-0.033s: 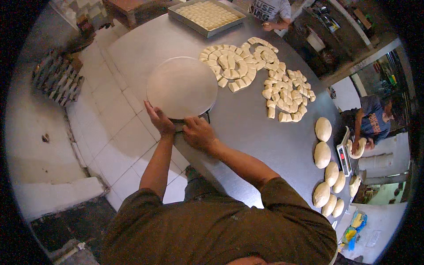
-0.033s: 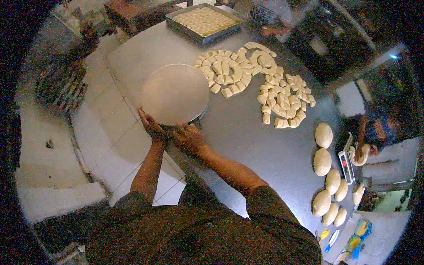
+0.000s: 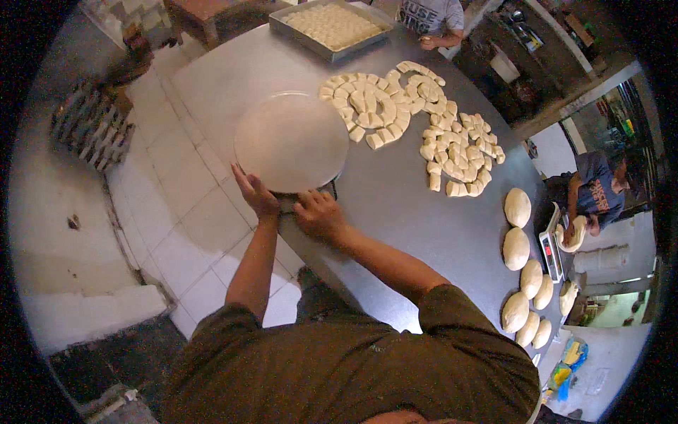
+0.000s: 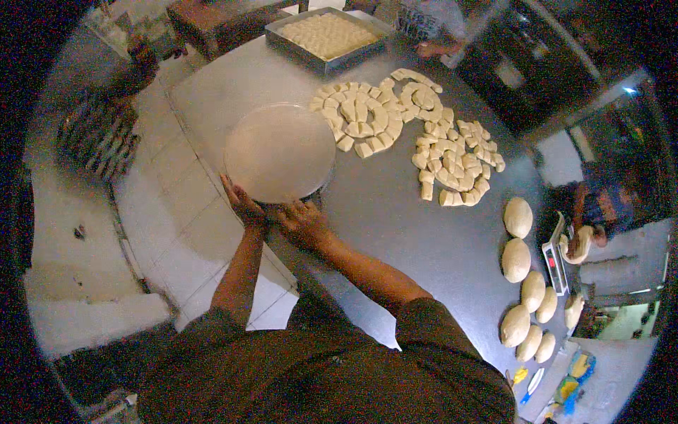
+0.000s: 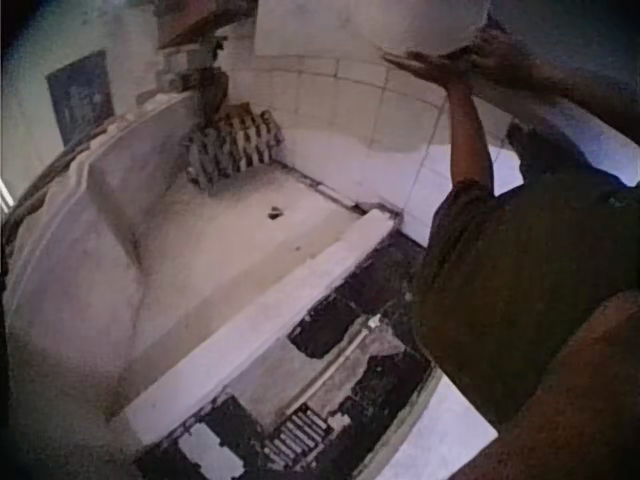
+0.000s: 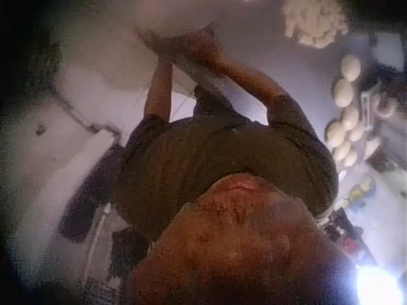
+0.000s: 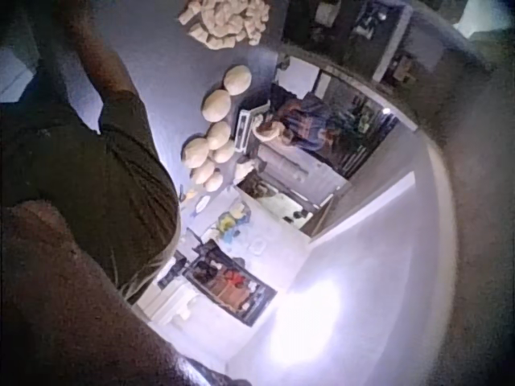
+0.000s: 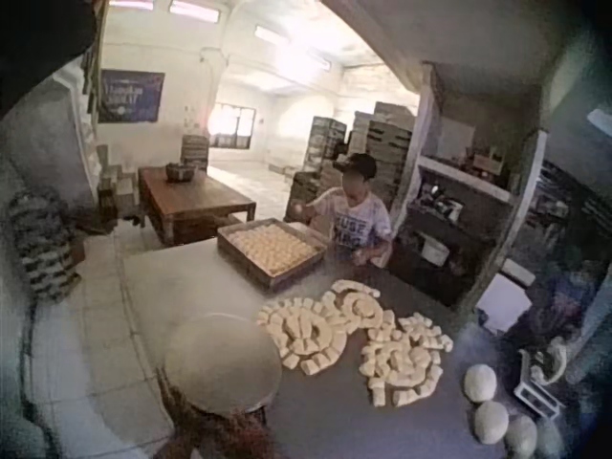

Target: The person prepares dough by flattening it by hand on a table, placing it into a metal tray, and using a manual mechanical press to cut the dough into sections before rolling small portions into balls and placing them in a rectangular tray.

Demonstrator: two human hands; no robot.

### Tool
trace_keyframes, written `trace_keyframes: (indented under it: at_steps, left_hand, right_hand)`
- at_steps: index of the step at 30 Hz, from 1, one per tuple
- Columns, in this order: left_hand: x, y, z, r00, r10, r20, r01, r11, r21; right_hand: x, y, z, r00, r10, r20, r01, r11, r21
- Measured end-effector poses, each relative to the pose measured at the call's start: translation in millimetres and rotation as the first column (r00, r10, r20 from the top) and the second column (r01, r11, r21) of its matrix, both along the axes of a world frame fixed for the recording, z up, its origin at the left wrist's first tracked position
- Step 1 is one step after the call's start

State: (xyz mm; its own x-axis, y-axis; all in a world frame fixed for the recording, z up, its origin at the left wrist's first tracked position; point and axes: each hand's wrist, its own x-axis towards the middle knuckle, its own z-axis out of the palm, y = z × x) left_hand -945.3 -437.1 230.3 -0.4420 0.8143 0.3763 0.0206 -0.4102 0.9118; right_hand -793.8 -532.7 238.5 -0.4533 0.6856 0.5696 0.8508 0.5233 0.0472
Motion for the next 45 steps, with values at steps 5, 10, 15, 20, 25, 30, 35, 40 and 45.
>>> trace_keyframes:
  at_steps: [5, 10, 15, 20, 25, 30, 35, 40, 45]
  left_hand:
    - [-9, 28, 6, 0.999, 0.039, -0.035, -0.039, 0.999, 0.007]
    - [-4, 75, -28, 0.994, 0.003, -0.108, 0.001, 1.0, 0.03]
    - [-1, 81, -35, 0.895, 0.117, -0.431, -0.15, 0.988, -0.043]
    - [2, 85, -18, 0.861, 0.162, -0.482, -0.194, 0.981, -0.017]
    - [0, 88, -14, 0.74, 0.215, -0.637, -0.23, 0.971, 0.06]
    - [2, 81, -20, 0.644, 0.209, -0.736, -0.272, 0.962, 0.034]
    - [4, 61, 16, 0.625, 0.109, -0.773, -0.241, 0.969, -0.059]
    - [1, 68, -1, 0.71, 0.101, -0.696, -0.117, 0.993, 0.025]
    - [10, 51, 19, 0.586, 0.086, -0.806, -0.044, 0.996, 0.075]
  right_hand:
    - [-7, 31, 20, 0.993, -0.106, -0.057, 0.09, 0.968, -0.234]
    - [17, 120, 53, 0.972, -0.224, -0.076, 0.175, 0.895, -0.411]
    - [27, 176, 230, 0.989, -0.129, 0.076, 0.149, 0.883, -0.444]
    - [42, 245, 302, 0.993, -0.117, 0.003, 0.111, 0.934, -0.34]
    - [64, 261, 268, 0.985, -0.07, -0.158, 0.062, 0.997, -0.051]
    - [93, 214, 283, 0.6, -0.306, -0.739, 0.333, 0.936, -0.117]
    - [142, 60, 265, 0.268, -0.195, -0.944, 0.337, 0.936, -0.098]
    - [164, -140, 221, -0.34, -0.263, -0.903, 0.349, 0.857, -0.38]
    - [166, -267, 136, -0.827, -0.115, -0.55, 0.276, 0.77, -0.576]
